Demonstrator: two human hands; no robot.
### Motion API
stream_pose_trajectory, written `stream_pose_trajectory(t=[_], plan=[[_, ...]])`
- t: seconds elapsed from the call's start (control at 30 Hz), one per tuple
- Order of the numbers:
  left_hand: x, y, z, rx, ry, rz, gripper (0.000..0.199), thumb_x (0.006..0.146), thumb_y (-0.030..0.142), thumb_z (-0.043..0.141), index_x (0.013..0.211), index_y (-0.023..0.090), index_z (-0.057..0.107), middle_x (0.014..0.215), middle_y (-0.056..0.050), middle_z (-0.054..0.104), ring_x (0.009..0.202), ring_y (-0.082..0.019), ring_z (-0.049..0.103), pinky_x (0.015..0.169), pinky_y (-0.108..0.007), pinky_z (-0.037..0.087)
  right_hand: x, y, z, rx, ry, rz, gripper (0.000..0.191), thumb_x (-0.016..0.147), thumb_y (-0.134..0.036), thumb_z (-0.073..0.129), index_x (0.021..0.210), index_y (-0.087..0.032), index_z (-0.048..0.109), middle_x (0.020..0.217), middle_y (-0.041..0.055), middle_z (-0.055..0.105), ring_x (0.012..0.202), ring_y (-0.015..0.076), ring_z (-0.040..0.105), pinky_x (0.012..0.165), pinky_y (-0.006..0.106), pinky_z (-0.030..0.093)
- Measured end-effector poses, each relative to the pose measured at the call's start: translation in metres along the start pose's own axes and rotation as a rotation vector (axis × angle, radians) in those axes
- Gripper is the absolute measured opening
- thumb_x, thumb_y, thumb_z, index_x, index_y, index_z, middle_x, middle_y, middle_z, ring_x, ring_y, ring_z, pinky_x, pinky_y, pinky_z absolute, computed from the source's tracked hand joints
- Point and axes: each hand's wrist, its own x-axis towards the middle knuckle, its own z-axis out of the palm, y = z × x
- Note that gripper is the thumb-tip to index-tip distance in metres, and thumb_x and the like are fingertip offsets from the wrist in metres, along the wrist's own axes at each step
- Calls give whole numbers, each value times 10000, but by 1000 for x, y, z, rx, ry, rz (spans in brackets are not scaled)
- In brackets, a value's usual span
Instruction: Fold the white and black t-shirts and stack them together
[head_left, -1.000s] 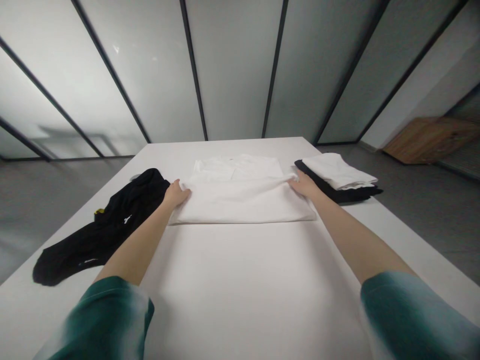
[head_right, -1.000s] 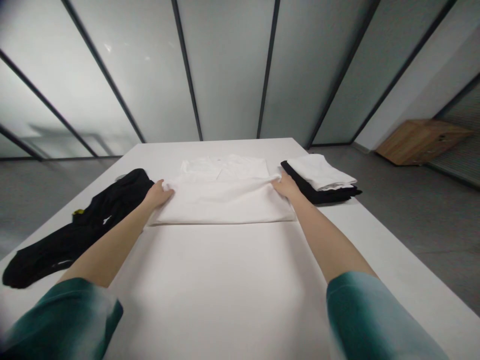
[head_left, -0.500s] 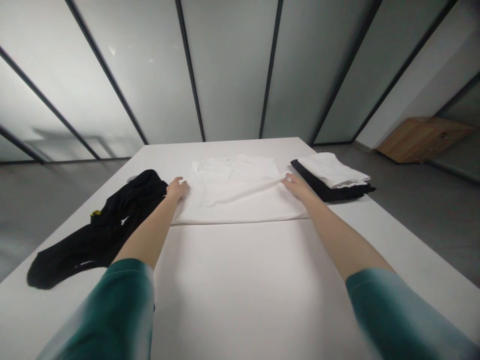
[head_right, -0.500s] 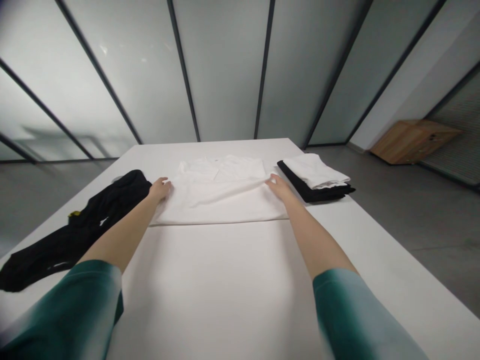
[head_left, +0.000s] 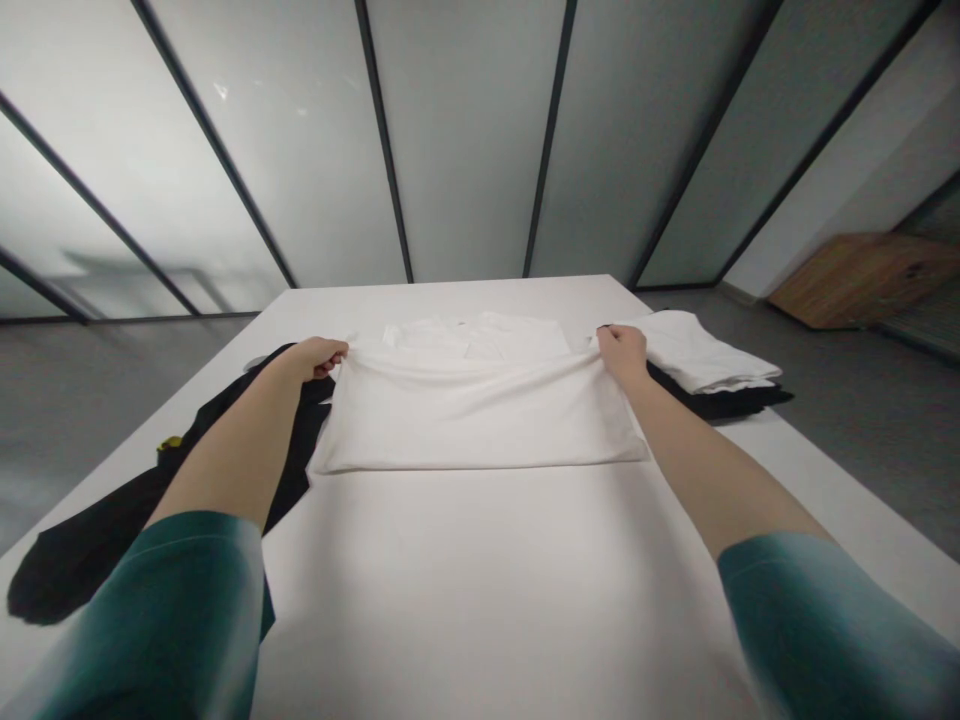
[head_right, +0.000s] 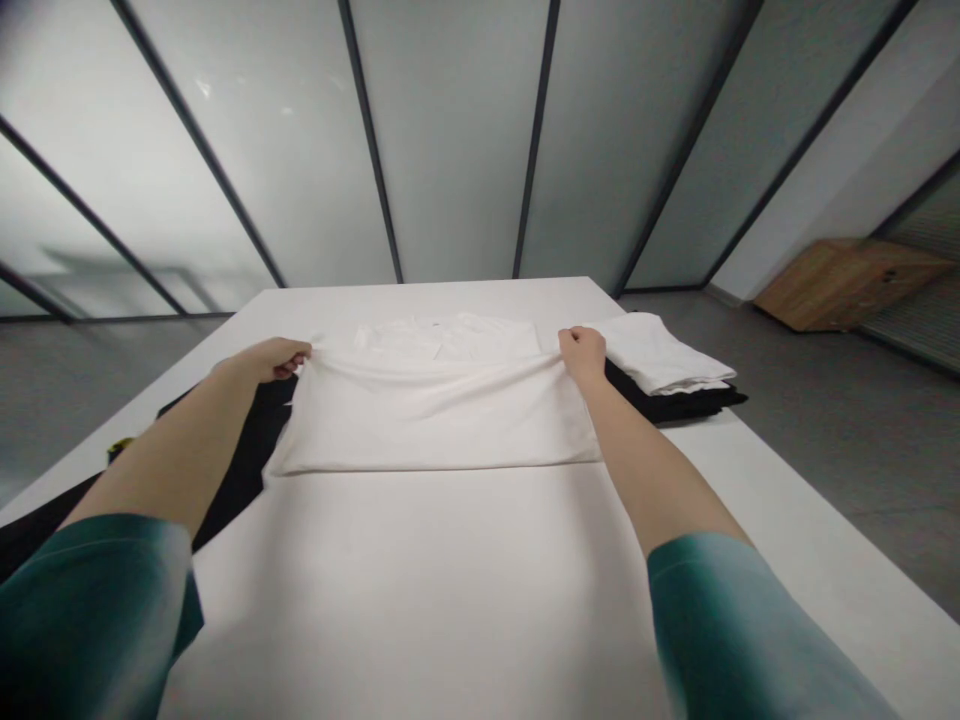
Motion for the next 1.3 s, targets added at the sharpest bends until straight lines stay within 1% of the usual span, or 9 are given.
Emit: stream_pose_trajectory(t=[0.1, 0.2, 0.27, 0.37, 0.53, 0.7, 0.9, 1.17, 1.3], plan=[[13, 29, -1, -79, 61, 16, 225, 706, 206, 643, 923, 153, 667, 820, -78, 685, 726, -176, 658, 613, -264, 506, 26, -22, -1, 74, -24, 1, 421, 902, -406, 459, 1071, -124, 722, 1015, 148, 707, 1031, 301, 617, 919, 389, 479], [10, 47, 15, -129, 175, 156, 587, 772, 292, 658, 1338, 186, 545, 1301, -123, 638, 1190, -237, 616, 942, -351, 515, 38, -40, 3, 98, -161, -36, 700, 889, -527, 535, 1503, -202, 455, 1470, 145, 522, 1368, 324, 453, 1086, 450, 402], [-3, 45, 32, -58, 205, 232, 775, 762, 316, 692, 1475, 177, 424, 1481, -151, 512, 1391, -292, 461, 1095, -419, 421, 31, -43, 5, 48, -252, -91, 836, 873, -578, 569, 1590, -245, 298, 1595, 123, 382, 1473, 320, 325, 1150, 469, 338], [-37, 23, 56, 142, 144, 274, 846, 753, 329, 706, 1511, 143, 381, 1532, -175, 458, 1462, -335, 362, 1180, -447, 320, 0, -34, 4, -63, -371, -197, 846, 883, -560, 581, 1592, -197, 295, 1640, 124, 309, 1512, 306, 262, 1193, 422, 287], [-103, -30, 74, 480, 43, 280, 818, 788, 429, 664, 1475, 73, 400, 1495, -255, 466, 1429, -407, 388, 1171, -462, 303, -77, 1, -9, -345, -463, -209, 646, 906, -503, 574, 1439, -142, 515, 1490, 198, 515, 1394, 349, 446, 1139, 448, 351], [-134, -55, 57, 666, 143, 195, 737, 849, 524, 562, 1387, 26, 490, 1376, -319, 536, 1351, -454, 458, 1077, -518, 382, -125, 25, -27, -493, -319, -104, 591, 928, -577, 494, 1248, -102, 641, 1276, 238, 631, 1238, 380, 552, 1032, 482, 419], [-135, -63, 38, 630, 124, 116, 424, 887, 503, 525, 1020, 140, 698, 1164, -243, 691, 1129, -414, 626, 921, -473, 475, -127, 40, -29, -402, -231, -77, 410, 907, -470, 527, 1027, -129, 720, 1059, 192, 690, 1085, 330, 613, 976, 414, 446], [-130, -67, 41, 414, 156, 134, 101, 855, 310, 578, 872, 222, 625, 955, -85, 717, 980, -286, 663, 799, -354, 460, -121, 45, -22, 84, -154, -13, 298, 770, -430, 612, 902, -172, 680, 810, 86, 697, 778, 254, 636, 750, 367, 500], [-127, -69, 46, 53, 172, 211, 71, 835, 296, 556, 851, 229, 542, 702, 4, 588, 682, -183, 588, 620, -272, 410, -119, 43, -27, 396, -119, 100, 353, 695, -515, 691, 859, -204, 660, 754, 44, 685, 695, 210, 620, 650, 329, 495]])
